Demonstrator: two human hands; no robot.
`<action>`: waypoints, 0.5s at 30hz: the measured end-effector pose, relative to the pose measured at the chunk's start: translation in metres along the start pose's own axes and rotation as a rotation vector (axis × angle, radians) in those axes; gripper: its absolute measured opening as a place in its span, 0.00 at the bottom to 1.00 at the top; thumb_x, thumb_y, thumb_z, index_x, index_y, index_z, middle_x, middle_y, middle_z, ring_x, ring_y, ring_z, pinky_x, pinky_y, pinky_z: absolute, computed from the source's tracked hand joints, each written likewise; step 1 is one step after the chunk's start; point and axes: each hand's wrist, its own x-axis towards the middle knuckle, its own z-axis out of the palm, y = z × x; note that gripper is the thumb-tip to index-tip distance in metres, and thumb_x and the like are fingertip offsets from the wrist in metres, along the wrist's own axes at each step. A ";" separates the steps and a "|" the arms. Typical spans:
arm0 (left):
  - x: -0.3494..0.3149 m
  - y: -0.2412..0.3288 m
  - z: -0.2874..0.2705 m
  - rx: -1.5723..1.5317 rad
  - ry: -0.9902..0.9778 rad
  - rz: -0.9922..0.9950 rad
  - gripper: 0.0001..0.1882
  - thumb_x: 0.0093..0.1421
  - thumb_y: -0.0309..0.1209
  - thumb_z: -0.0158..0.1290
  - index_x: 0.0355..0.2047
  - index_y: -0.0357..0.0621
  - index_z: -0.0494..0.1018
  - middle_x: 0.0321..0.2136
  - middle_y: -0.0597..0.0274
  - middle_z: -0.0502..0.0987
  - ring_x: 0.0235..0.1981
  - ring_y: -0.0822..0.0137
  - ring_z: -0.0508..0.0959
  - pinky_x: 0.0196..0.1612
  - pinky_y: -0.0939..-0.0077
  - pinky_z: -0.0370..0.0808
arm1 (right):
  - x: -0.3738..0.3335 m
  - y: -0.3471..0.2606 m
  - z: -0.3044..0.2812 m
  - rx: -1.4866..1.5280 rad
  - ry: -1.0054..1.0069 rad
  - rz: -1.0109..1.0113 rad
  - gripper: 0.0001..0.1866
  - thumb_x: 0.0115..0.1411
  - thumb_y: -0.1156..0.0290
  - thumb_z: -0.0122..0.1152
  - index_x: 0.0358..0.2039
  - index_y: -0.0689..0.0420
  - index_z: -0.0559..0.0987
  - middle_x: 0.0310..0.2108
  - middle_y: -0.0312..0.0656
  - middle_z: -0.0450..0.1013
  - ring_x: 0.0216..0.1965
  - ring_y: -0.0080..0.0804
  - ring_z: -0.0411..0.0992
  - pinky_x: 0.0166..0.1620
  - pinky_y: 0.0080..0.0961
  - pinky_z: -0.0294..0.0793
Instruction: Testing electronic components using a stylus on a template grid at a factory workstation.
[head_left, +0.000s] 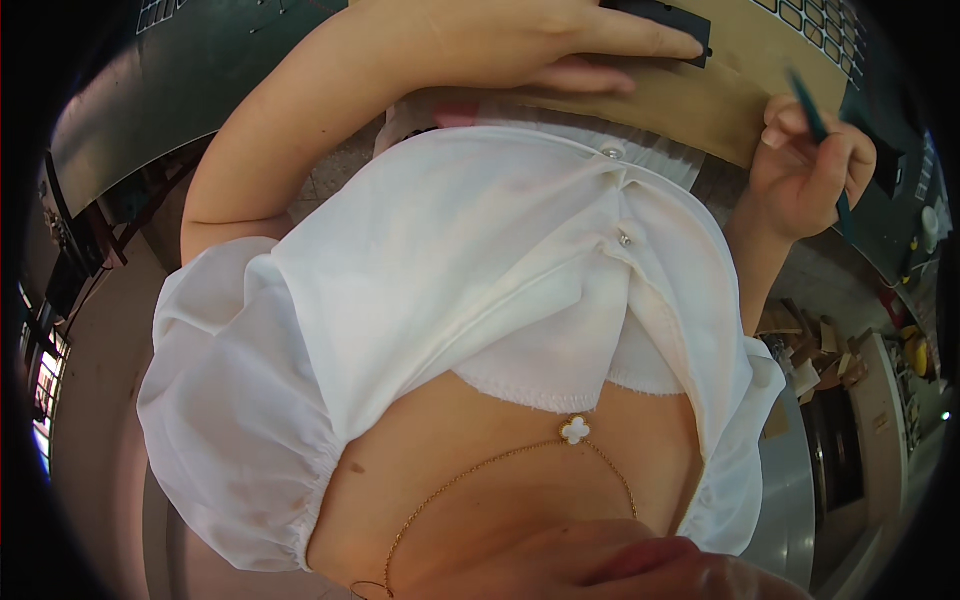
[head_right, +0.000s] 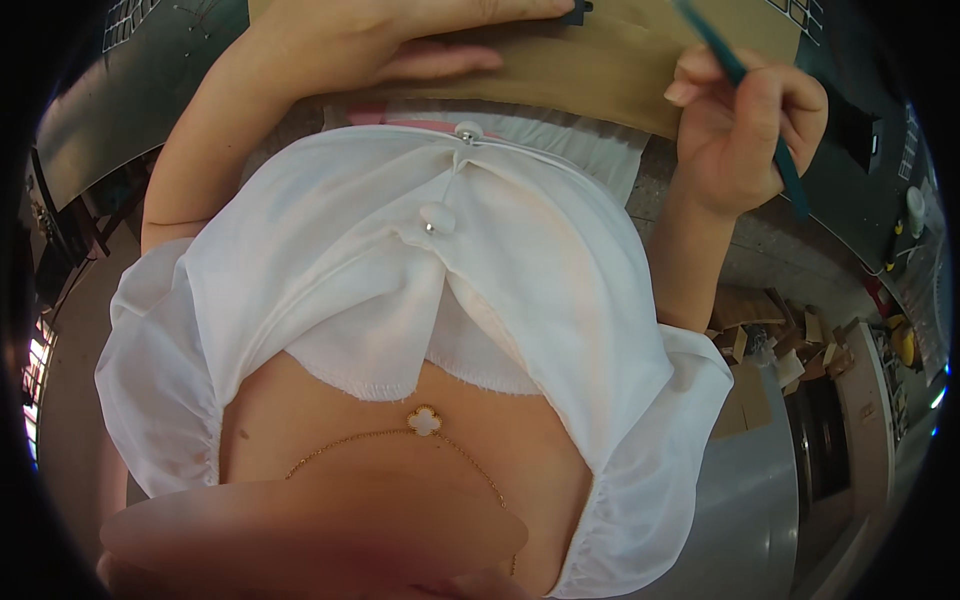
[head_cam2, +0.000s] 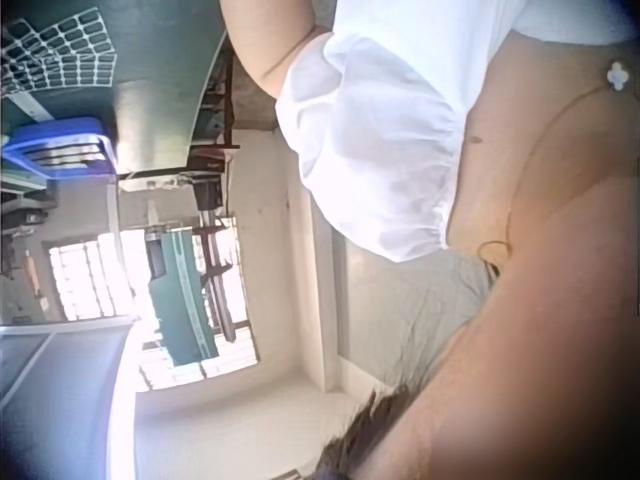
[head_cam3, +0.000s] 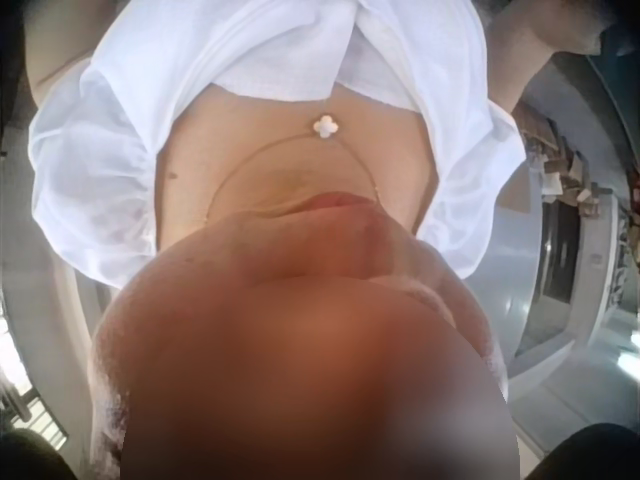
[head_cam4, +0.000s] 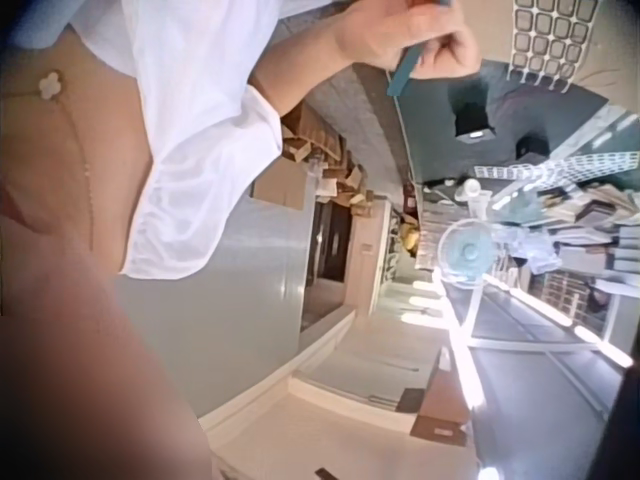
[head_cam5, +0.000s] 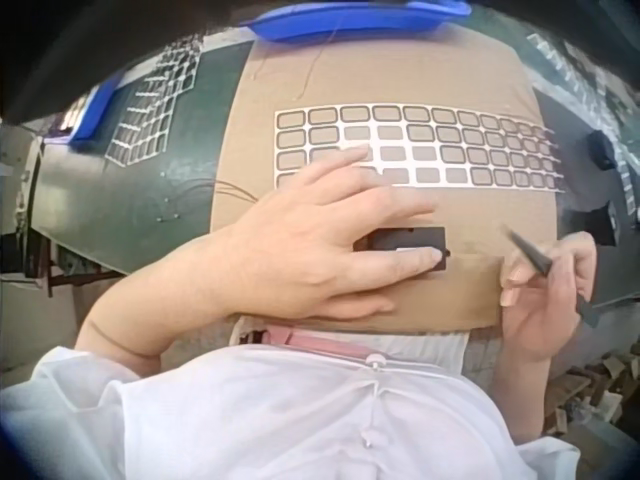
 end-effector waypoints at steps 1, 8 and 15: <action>0.000 0.001 -0.001 0.005 0.013 0.003 0.20 0.45 0.38 0.54 0.38 0.45 0.69 0.37 0.59 0.67 0.35 0.63 0.67 0.47 0.66 0.63 | 0.001 -0.002 0.006 -0.046 0.057 -0.006 0.09 0.60 0.71 0.39 0.30 0.59 0.68 0.24 0.51 0.72 0.18 0.32 0.67 0.30 0.27 0.69; -0.005 -0.008 0.004 0.015 0.113 0.017 0.18 0.42 0.37 0.55 0.34 0.44 0.68 0.35 0.59 0.67 0.35 0.63 0.67 0.44 0.69 0.63 | 0.008 0.001 0.041 -0.352 0.143 0.038 0.07 0.59 0.73 0.43 0.35 0.62 0.68 0.26 0.52 0.73 0.23 0.37 0.71 0.34 0.28 0.72; -0.002 -0.020 0.004 0.030 0.199 0.033 0.17 0.40 0.36 0.56 0.30 0.42 0.67 0.34 0.59 0.68 0.35 0.62 0.67 0.42 0.71 0.64 | 0.013 0.010 0.050 -0.793 -0.114 -0.153 0.14 0.47 0.85 0.56 0.36 0.62 0.67 0.36 0.54 0.71 0.34 0.39 0.72 0.42 0.25 0.71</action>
